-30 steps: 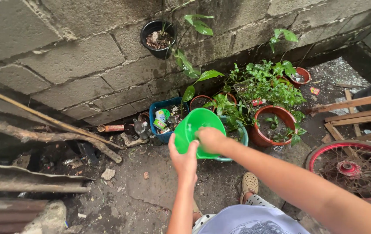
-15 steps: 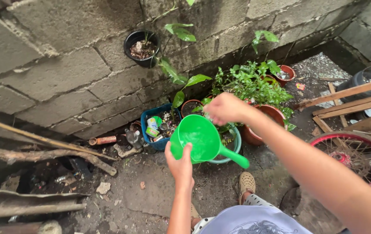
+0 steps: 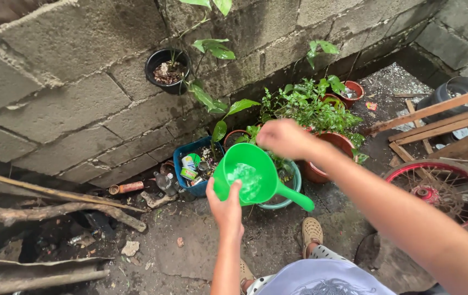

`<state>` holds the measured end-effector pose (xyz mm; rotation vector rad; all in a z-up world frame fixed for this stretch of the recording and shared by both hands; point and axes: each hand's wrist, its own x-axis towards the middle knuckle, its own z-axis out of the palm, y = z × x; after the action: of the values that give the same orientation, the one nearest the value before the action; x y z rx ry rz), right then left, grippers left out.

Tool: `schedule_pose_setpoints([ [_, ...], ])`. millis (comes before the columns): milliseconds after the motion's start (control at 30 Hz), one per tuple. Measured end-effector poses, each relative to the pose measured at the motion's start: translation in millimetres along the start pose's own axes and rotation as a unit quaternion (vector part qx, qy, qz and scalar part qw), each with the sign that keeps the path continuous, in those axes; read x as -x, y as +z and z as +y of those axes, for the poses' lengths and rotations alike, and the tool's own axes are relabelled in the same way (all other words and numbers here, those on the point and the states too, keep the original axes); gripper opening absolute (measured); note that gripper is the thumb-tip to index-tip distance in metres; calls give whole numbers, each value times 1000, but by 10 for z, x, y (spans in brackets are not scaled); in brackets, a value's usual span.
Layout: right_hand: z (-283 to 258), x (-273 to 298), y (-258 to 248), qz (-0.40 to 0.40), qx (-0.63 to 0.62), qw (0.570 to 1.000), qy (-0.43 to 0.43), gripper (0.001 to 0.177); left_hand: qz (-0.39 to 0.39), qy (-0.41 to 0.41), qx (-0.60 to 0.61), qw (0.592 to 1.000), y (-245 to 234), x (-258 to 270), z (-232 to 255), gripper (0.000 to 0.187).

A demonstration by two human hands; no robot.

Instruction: Watering several indoor and outdoor potted plants using a water scoop.

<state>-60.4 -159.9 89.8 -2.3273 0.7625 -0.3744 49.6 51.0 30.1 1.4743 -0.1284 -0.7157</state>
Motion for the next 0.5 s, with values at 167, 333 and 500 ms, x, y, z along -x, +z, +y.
schedule_pose_setpoints([
  [167,66,65,927,-86,44,992,-76,22,-2,-5,-70,998,111,204,259,85],
  [333,100,146,1514,-50,137,987,-75,30,9,20,-73,997,44,135,85,82],
  [500,487,301,1902,-320,-217,884,262,21,3,-41,-19,999,-152,12,-364,80],
])
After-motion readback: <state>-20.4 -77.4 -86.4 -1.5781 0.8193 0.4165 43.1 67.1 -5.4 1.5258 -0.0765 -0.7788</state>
